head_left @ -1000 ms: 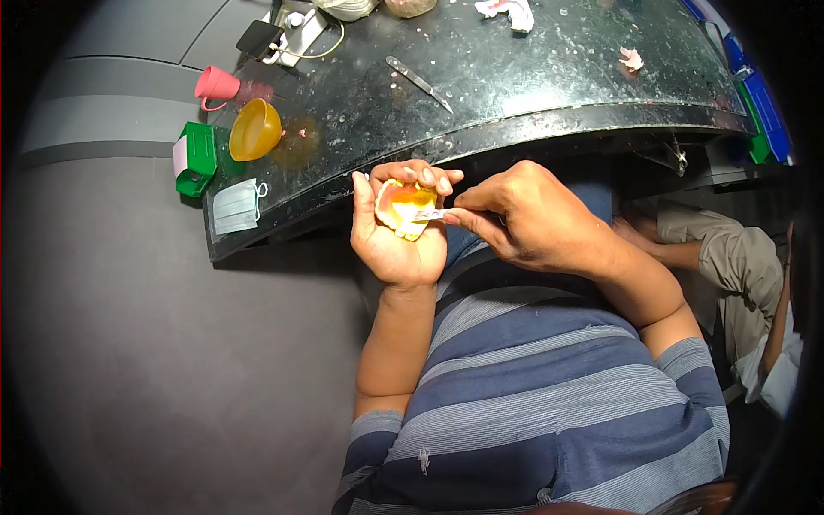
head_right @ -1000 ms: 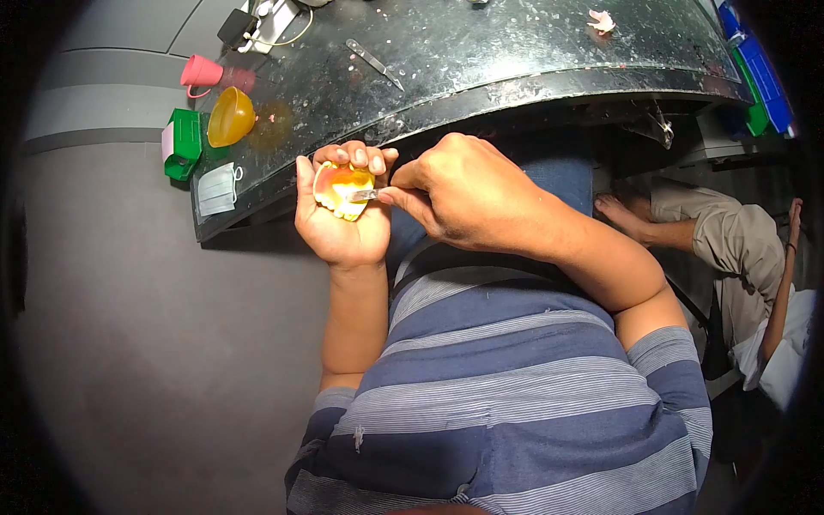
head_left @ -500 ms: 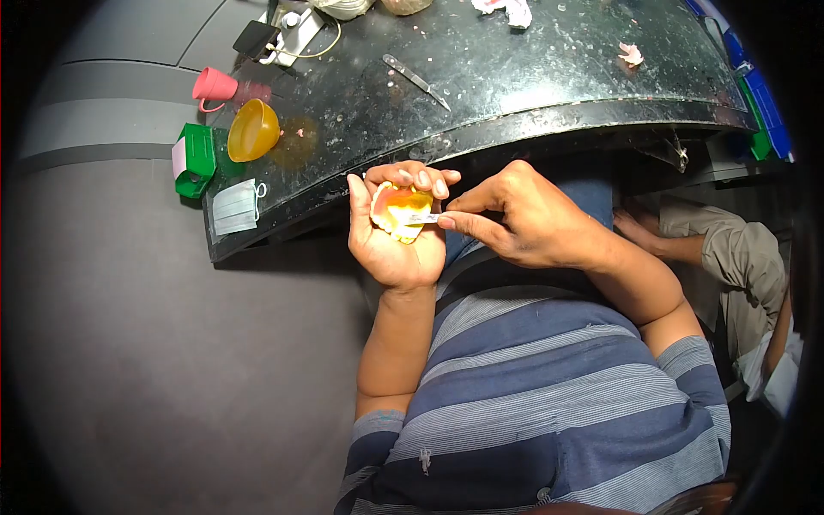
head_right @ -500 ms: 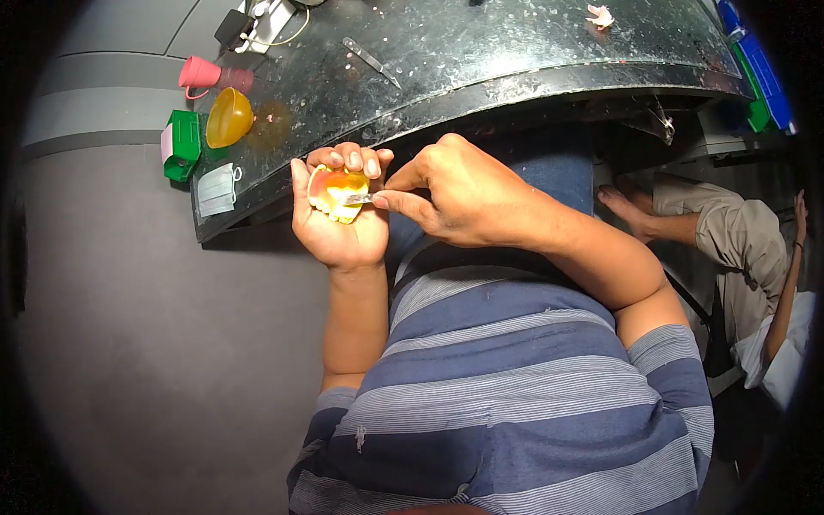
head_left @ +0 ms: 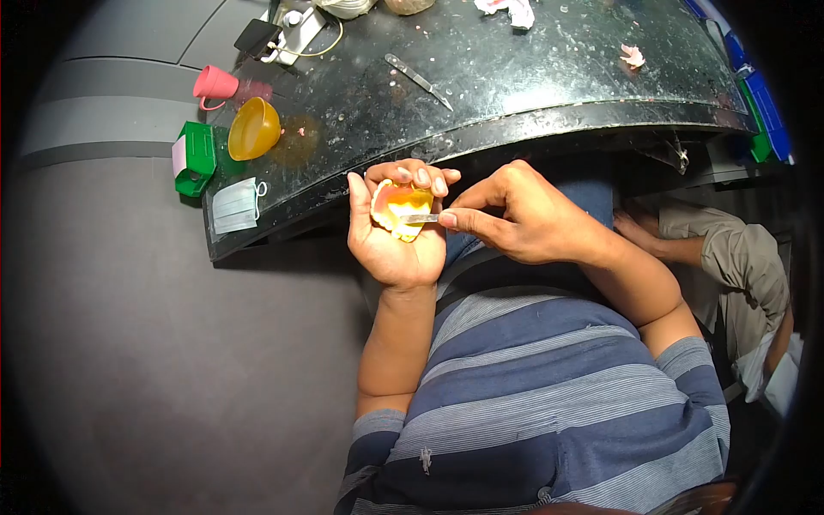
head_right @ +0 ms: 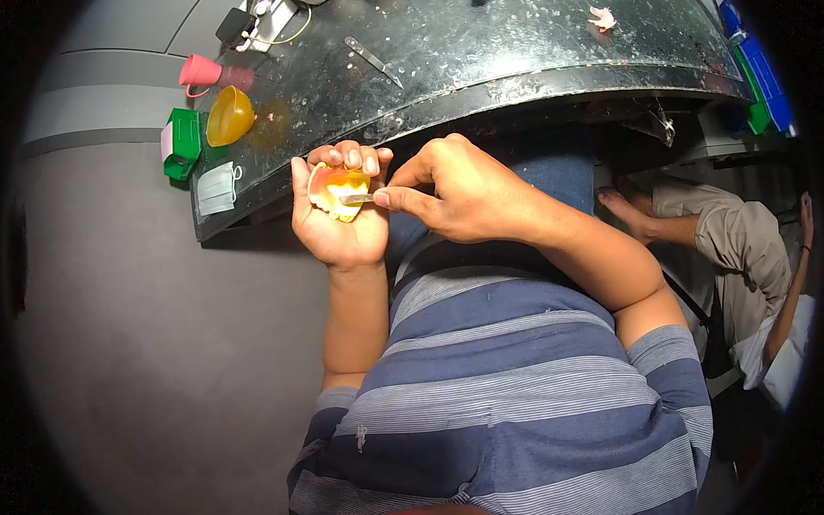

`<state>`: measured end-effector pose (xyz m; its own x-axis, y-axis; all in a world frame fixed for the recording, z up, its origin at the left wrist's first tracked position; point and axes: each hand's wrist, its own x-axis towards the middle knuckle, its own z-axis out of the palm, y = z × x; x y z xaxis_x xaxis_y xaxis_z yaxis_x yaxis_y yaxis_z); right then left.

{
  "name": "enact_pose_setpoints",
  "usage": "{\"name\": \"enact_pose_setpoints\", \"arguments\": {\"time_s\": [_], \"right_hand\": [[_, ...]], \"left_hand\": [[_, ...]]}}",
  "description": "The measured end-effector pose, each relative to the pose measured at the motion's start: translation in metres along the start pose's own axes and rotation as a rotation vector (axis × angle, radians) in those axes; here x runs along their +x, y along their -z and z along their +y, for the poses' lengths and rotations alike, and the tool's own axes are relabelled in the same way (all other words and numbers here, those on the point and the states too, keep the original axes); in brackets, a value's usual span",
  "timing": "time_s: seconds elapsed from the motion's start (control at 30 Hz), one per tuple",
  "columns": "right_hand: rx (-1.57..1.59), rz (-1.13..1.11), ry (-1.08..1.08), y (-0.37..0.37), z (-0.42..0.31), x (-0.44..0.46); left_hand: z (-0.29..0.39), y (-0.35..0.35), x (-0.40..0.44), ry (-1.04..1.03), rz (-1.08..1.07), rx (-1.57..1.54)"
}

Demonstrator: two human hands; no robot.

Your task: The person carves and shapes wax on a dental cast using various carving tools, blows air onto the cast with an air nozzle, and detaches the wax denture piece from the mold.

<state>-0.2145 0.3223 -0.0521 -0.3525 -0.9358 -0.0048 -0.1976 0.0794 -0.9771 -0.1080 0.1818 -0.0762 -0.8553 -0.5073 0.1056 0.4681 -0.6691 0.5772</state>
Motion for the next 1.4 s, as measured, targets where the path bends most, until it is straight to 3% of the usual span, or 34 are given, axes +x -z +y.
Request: {"name": "enact_pose_setpoints", "arguments": {"time_s": [0.1,0.2,0.37,0.67,1.17,1.4], "right_hand": [[0.010,0.012,0.026,0.000,-0.004,-0.002],[-0.184,0.067,0.044,0.002,-0.012,-0.007],[-0.311,0.249,0.138,-0.002,-0.008,-0.009],[-0.331,0.358,0.197,-0.014,0.003,-0.001],[-0.331,0.571,0.371,-0.028,0.035,0.024],[-0.282,0.603,0.328,-0.029,0.035,0.026]], "left_hand": [[0.000,0.001,0.000,-0.004,-0.010,0.000],[-0.002,0.001,-0.001,-0.045,0.012,0.048],[-0.008,-0.008,-0.001,-0.154,0.101,0.191],[-0.017,-0.006,0.004,-0.240,0.132,0.378],[-0.030,-0.006,0.040,-0.248,0.349,0.226],[-0.032,-0.016,0.044,-0.259,0.425,0.210]]}}
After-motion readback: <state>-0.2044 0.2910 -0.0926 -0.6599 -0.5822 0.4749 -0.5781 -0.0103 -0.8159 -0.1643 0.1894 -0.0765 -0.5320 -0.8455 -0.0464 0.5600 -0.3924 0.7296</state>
